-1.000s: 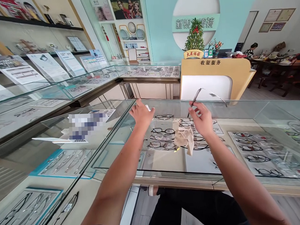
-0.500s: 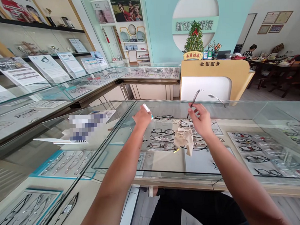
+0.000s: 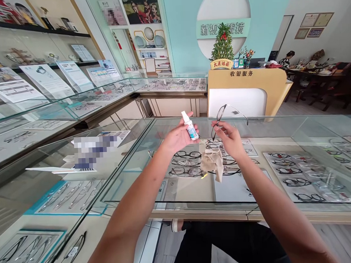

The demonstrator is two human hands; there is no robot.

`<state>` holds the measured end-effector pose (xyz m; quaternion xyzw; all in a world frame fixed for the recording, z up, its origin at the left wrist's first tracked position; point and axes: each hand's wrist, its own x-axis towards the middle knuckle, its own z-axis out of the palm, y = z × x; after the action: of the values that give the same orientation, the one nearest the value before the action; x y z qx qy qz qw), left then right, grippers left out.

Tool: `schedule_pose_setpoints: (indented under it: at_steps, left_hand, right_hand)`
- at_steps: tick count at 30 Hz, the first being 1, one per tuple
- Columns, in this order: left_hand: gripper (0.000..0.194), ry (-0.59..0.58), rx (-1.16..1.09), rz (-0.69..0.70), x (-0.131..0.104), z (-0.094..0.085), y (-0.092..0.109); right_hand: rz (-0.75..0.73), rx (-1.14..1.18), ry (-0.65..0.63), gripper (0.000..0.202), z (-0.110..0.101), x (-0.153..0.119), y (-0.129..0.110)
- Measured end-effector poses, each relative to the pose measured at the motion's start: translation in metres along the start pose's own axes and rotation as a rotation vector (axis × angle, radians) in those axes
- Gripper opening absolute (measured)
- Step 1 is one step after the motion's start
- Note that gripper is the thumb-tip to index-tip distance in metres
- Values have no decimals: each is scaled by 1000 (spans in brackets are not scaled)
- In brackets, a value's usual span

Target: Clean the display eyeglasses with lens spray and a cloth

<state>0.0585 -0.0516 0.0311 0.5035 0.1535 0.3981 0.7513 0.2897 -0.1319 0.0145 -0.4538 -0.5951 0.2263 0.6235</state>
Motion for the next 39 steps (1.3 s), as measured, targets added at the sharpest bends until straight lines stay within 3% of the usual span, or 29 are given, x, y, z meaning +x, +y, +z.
schedule_pose_setpoints:
  at_steps: [3, 7, 12, 17, 20, 27, 39]
  left_hand:
    - [64, -13, -101, -14, -2, 5, -1]
    - [38, 29, -227, -58, 0, 6, -1]
    - [64, 109, -268, -115, 2, 8, 2]
    - [59, 115, -231, -73, 3, 11, 0]
    - [56, 161, -108, -26, 5, 14, -4]
    - [41, 445, 423, 188, 10, 13, -26]
    - [43, 353, 607, 196, 7, 14, -32]
  right_hand:
    - [23, 30, -7, 43, 0, 0, -2]
    - [47, 60, -28, 46, 0, 1, 1]
    - [88, 157, -104, 48, 1, 1, 3]
    - [102, 198, -154, 48, 2, -1, -2]
    - [126, 236, -220, 46, 2, -3, -6]
    - [153, 246, -408, 49, 6, -9, -12]
    - [103, 244, -487, 50, 11, -11, -14]
